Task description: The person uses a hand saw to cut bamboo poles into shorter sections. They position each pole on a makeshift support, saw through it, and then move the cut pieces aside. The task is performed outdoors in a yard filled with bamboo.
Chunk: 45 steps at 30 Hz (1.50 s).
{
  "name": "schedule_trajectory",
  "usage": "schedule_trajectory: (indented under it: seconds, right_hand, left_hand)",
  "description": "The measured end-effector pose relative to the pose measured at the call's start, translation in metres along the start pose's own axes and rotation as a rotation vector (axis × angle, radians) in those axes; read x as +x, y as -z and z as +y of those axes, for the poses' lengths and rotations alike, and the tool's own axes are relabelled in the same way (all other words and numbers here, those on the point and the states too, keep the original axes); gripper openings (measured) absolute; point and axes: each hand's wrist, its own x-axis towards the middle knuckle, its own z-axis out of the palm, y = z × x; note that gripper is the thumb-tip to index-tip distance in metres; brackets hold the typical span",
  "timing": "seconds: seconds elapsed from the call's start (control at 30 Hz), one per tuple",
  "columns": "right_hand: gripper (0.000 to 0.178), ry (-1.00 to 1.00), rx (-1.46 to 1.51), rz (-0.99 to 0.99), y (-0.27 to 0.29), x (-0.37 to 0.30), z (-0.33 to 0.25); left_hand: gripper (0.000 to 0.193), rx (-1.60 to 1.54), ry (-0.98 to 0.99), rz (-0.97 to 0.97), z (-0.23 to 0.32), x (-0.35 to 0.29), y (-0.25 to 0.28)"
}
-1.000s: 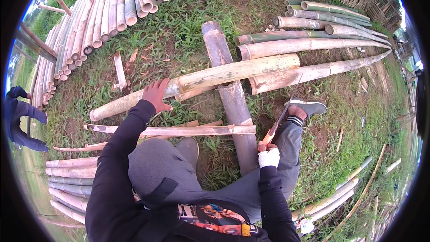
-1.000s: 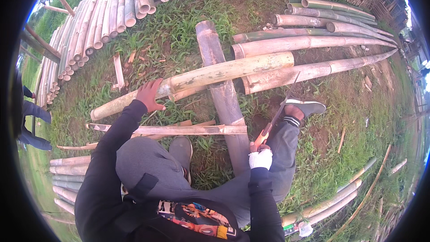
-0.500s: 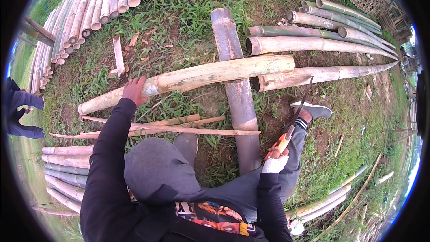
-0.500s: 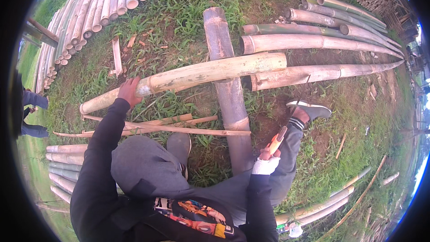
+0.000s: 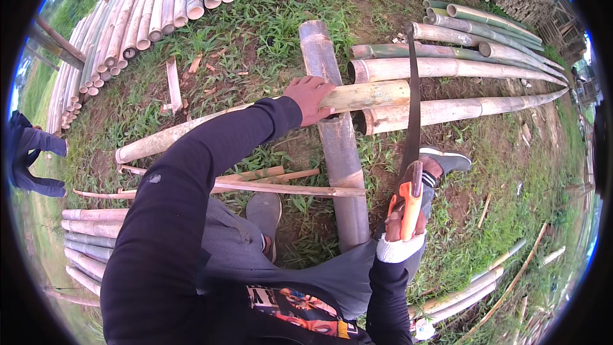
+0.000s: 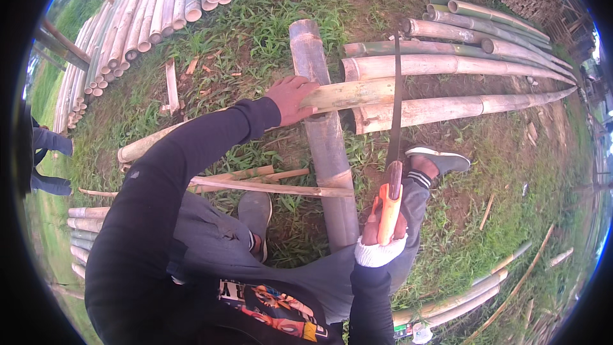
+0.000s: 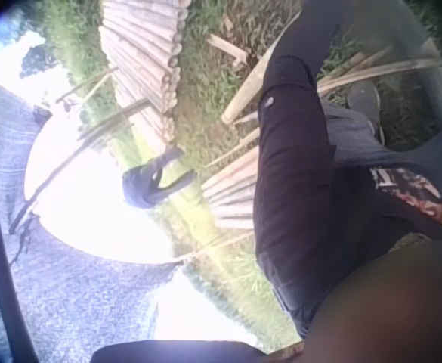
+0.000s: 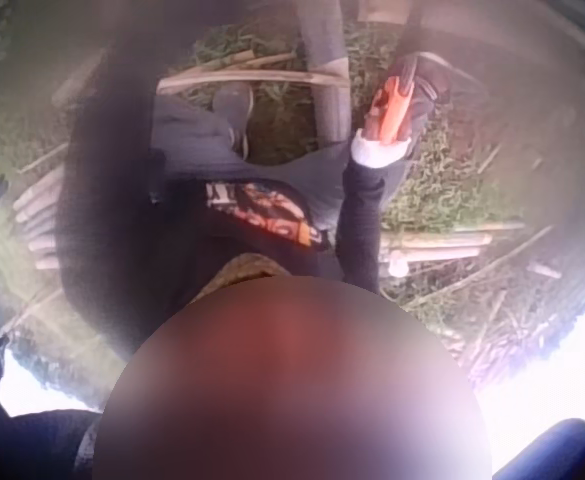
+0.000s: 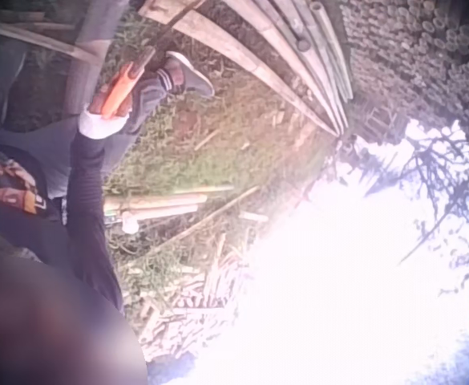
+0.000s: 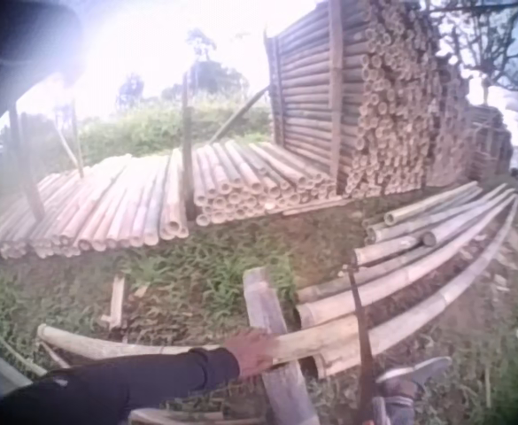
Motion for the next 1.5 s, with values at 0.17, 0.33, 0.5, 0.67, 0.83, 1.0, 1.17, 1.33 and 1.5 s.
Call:
schedule_trajectory:
  seconds: [0.17, 0.33, 0.5, 0.67, 0.83, 1.0, 1.17, 1.33, 1.5]
  right_hand:
    - [0.039, 0.118, -0.047, -0.092, -0.020, -0.011, 0.008]
    - [0.055, 0.313, -0.095, -0.154, -0.034, -0.002, 0.011]
    - [0.063, 0.358, -0.153, -0.255, -0.039, 0.005, 0.006]
    - [0.062, 0.341, -0.204, -0.263, -0.038, 0.007, 0.004]
    - [0.059, 0.251, -0.238, -0.296, -0.031, 0.005, 0.003]
    - [0.059, 0.229, -0.110, -0.316, -0.023, -0.001, -0.007]
    - [0.055, 0.254, -0.133, -0.313, -0.057, 0.036, 0.005]
    - [0.056, 0.285, -0.137, -0.287, -0.064, 0.044, 0.014]
    - [0.062, 0.131, -0.078, -0.346, -0.009, -0.008, -0.009]
  left_hand:
    - [0.055, -0.183, 0.246, 0.192, 0.032, 0.032, -0.044]
    - [0.045, -0.303, 0.363, 0.294, 0.030, 0.037, -0.049]
    - [0.044, -0.342, 0.460, 0.250, 0.035, 0.044, -0.041]
    - [0.044, -0.321, 0.451, 0.232, 0.037, 0.042, -0.035]
    - [0.043, -0.350, 0.455, 0.246, 0.040, 0.041, -0.031]
    - [0.044, -0.352, 0.494, 0.228, 0.041, 0.042, -0.034]
    - [0.045, -0.299, 0.487, 0.221, 0.041, 0.042, -0.036]
    - [0.046, -0.289, 0.484, 0.201, 0.043, 0.041, -0.031]
    - [0.046, -0.310, 0.493, 0.217, 0.043, 0.042, -0.032]
